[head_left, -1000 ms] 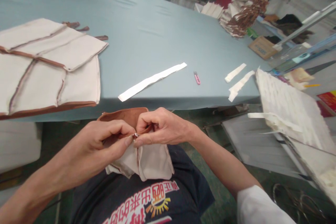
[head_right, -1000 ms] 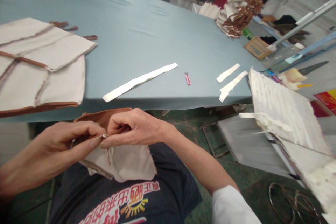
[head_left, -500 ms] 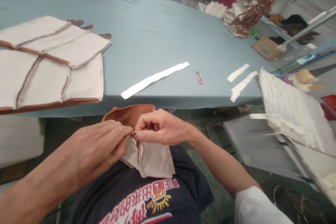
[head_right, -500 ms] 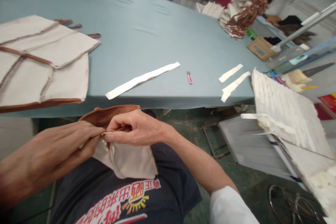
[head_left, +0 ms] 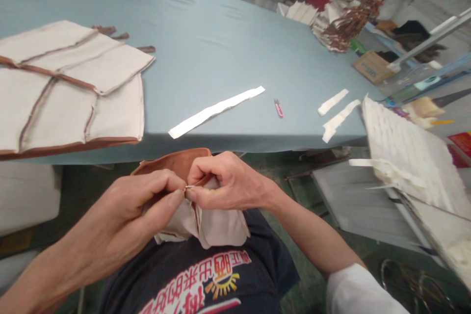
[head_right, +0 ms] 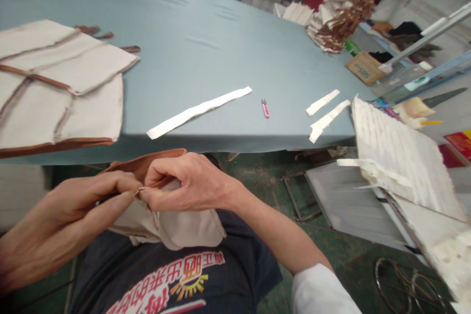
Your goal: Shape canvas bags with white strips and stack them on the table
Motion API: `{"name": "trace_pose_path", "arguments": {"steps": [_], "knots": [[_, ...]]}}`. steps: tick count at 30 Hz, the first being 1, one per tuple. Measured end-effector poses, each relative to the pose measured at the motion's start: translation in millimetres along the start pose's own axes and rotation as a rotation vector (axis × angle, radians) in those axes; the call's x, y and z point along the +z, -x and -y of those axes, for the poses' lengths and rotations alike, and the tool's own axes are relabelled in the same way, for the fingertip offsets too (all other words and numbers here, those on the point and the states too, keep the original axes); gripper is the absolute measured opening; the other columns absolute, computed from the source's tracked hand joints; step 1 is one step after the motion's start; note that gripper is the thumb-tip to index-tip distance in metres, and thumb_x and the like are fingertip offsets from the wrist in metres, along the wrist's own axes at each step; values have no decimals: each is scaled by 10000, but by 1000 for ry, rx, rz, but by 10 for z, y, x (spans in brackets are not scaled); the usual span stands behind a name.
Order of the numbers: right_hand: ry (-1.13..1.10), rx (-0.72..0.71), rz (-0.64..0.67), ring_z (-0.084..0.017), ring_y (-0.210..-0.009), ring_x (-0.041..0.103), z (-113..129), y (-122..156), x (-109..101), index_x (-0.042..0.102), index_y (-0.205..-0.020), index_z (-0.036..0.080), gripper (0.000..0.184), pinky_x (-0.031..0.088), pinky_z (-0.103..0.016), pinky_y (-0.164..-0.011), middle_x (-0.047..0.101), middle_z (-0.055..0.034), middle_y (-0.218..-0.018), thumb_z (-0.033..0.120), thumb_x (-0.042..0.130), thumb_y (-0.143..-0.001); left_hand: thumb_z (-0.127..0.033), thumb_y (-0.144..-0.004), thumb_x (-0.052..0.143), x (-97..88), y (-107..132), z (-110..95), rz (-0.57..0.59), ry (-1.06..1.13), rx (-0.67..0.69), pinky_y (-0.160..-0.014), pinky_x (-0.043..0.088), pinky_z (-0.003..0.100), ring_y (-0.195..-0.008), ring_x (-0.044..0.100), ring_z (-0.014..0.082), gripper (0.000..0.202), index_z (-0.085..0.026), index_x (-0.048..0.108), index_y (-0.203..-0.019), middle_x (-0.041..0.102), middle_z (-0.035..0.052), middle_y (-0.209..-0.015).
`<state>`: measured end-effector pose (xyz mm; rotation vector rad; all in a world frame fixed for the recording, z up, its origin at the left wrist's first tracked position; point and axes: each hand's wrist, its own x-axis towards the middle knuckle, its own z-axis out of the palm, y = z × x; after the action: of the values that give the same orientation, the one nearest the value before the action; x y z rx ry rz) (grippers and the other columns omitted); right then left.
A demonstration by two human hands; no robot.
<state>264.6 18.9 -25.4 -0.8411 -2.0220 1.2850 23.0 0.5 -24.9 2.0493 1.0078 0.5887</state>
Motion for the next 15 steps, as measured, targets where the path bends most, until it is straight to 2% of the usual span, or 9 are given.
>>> {"name": "trace_pose_path", "arguments": {"steps": [3, 7, 12, 15], "knots": [[-14, 0, 28, -98, -673, 531, -14, 16, -13, 583, -857, 211, 209, 427, -232, -665, 636, 41, -764, 346, 693, -972, -445, -1087, 621, -30, -16, 50, 20, 66, -6, -501, 464, 184, -557, 620, 122, 355, -246, 763, -829, 728, -43, -693], [-55, -57, 75, -86, -646, 517, -13, 47, -30, 617, -887, 197, 186, 441, -224, -664, 648, 44, -774, 311, 676, -1021, -384, -1086, 601, -64, -25, 44, 57, 92, 21, -501, 472, 153, -541, 613, 108, 352, -245, 760, -804, 706, -53, -667], [77, -94, -39, -87, -649, 539, -7, 63, -3, 641, -897, 186, 94, 442, -230, -684, 664, 41, -795, 209, 657, -987, -350, -1044, 600, -49, -45, 5, -113, -58, 86, -478, 435, 163, -491, 584, 101, 322, -259, 715, -757, 653, -78, -610], [179, -131, -53, -104, -688, 592, 0, 71, 1, 652, -920, 187, 83, 451, -240, -702, 707, 17, -830, 186, 621, -998, -363, -1032, 601, -41, -49, -26, -138, -85, 72, -466, 438, 163, -468, 590, 98, 313, -268, 729, -763, 674, -85, -618]]}}
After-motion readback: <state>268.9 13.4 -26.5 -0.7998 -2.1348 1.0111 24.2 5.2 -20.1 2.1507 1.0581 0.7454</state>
